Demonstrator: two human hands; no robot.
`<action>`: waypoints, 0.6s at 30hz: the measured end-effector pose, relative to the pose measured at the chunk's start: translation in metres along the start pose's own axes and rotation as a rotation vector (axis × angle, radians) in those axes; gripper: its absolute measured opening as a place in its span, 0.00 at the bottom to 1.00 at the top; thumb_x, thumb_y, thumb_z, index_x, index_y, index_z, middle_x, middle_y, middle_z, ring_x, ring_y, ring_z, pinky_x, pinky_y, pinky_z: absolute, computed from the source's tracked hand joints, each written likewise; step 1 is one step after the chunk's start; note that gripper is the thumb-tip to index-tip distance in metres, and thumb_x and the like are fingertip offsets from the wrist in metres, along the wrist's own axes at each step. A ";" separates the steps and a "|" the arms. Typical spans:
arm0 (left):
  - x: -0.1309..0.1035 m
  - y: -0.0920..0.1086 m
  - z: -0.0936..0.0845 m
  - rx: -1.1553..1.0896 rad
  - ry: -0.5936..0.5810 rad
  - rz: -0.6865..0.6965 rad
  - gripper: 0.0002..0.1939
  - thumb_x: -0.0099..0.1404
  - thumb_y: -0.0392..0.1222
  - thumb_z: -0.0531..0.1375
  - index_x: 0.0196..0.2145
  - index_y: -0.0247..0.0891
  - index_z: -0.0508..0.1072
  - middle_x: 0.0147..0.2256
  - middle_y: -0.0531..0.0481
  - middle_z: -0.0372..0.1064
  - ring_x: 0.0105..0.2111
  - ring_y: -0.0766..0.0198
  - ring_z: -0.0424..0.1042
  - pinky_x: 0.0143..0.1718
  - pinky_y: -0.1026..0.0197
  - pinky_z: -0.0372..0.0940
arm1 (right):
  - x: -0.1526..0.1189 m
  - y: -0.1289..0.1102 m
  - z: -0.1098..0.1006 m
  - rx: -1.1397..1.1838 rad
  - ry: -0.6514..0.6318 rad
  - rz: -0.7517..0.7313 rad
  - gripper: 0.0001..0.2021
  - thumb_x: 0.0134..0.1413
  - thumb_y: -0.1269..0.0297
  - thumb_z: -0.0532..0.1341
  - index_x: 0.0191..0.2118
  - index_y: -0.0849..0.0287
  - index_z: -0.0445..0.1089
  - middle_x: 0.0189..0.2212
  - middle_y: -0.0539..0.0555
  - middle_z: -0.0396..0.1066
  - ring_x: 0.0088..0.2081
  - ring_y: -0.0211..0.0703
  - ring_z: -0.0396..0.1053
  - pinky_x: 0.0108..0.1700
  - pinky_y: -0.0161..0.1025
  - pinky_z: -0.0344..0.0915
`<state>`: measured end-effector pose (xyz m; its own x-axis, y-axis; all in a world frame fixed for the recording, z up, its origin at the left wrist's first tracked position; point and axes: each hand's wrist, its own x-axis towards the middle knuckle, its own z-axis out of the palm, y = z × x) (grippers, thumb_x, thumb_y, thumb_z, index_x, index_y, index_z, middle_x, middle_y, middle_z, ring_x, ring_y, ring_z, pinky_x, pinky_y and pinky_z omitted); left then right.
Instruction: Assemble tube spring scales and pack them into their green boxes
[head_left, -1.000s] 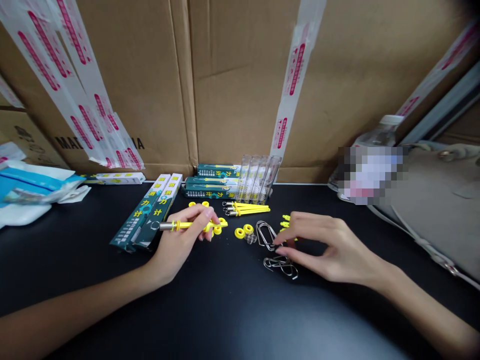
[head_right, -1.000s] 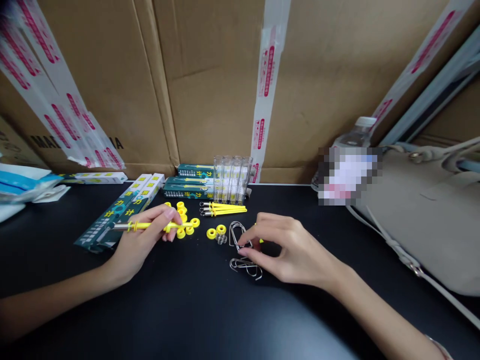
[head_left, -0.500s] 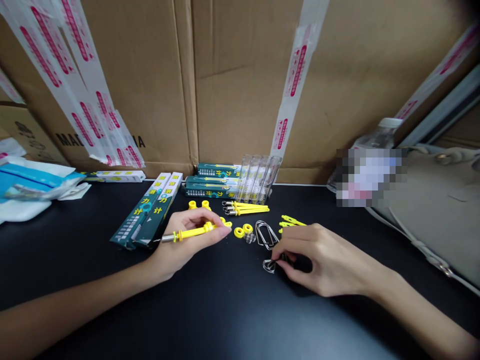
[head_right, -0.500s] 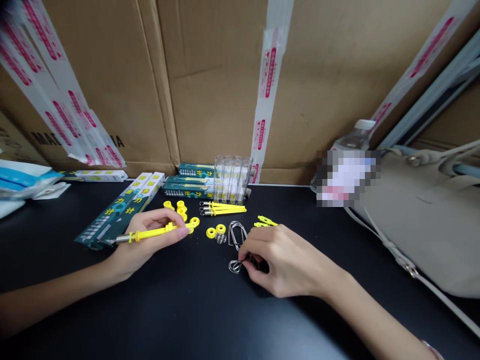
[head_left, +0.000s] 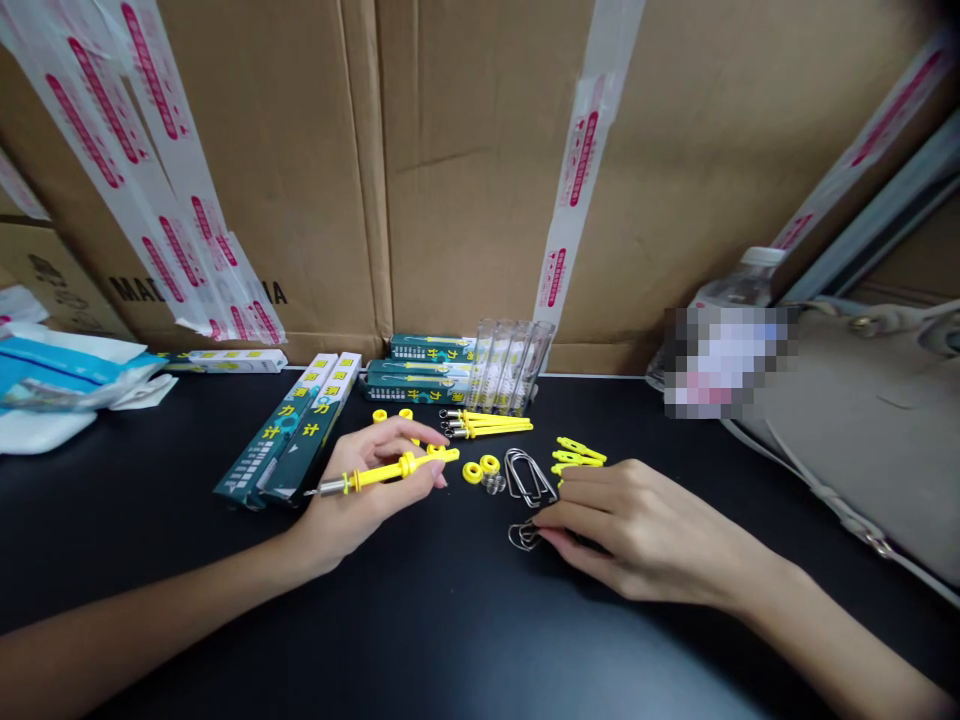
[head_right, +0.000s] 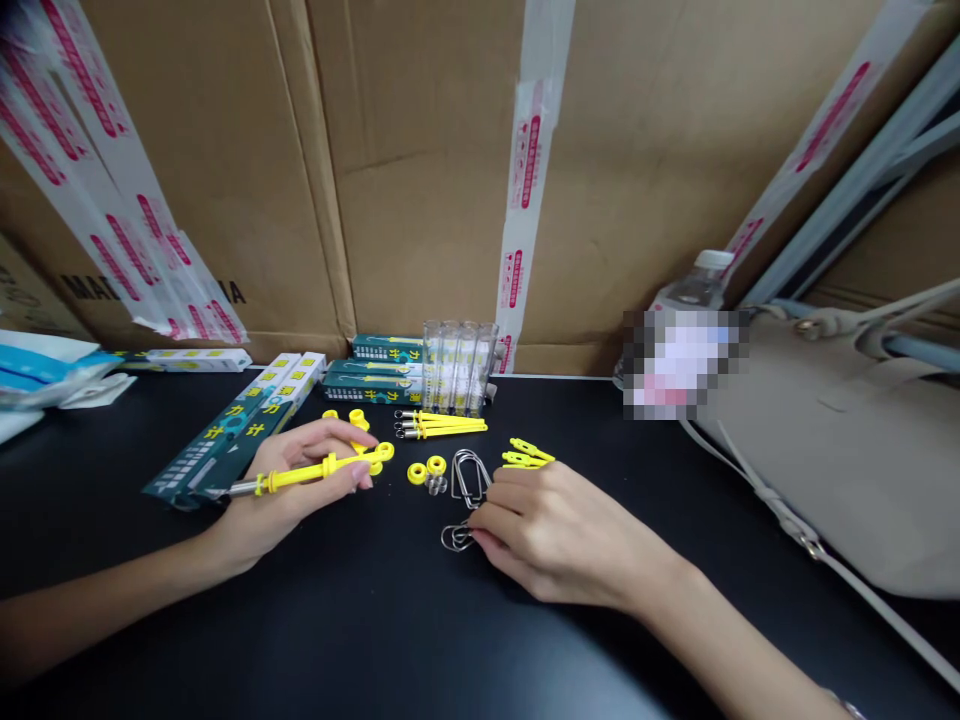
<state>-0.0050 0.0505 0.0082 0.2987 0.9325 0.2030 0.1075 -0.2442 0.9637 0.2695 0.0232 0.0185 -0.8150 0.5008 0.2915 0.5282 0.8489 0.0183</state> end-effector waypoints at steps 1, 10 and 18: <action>0.000 0.000 0.001 -0.002 -0.008 -0.009 0.06 0.60 0.39 0.67 0.36 0.39 0.77 0.28 0.54 0.78 0.31 0.66 0.77 0.37 0.68 0.68 | 0.000 0.000 0.000 -0.014 0.009 -0.008 0.11 0.65 0.71 0.56 0.39 0.61 0.77 0.25 0.53 0.73 0.27 0.43 0.67 0.28 0.42 0.55; 0.000 0.001 0.005 -0.040 0.003 -0.045 0.07 0.56 0.40 0.69 0.30 0.37 0.75 0.36 0.48 0.81 0.35 0.62 0.79 0.37 0.67 0.70 | -0.001 -0.005 0.002 -0.081 0.046 0.007 0.13 0.65 0.73 0.54 0.33 0.61 0.75 0.23 0.53 0.69 0.25 0.43 0.64 0.26 0.41 0.54; 0.000 -0.001 0.005 -0.083 -0.034 -0.096 0.07 0.57 0.39 0.68 0.29 0.36 0.73 0.33 0.47 0.81 0.34 0.62 0.80 0.32 0.68 0.69 | 0.002 -0.006 -0.006 0.134 0.199 0.121 0.06 0.60 0.75 0.58 0.36 0.59 0.72 0.26 0.52 0.70 0.27 0.40 0.67 0.27 0.36 0.61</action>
<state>-0.0007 0.0491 0.0062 0.3226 0.9407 0.1046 0.0585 -0.1301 0.9898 0.2665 0.0175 0.0250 -0.6780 0.5679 0.4666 0.5718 0.8064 -0.1508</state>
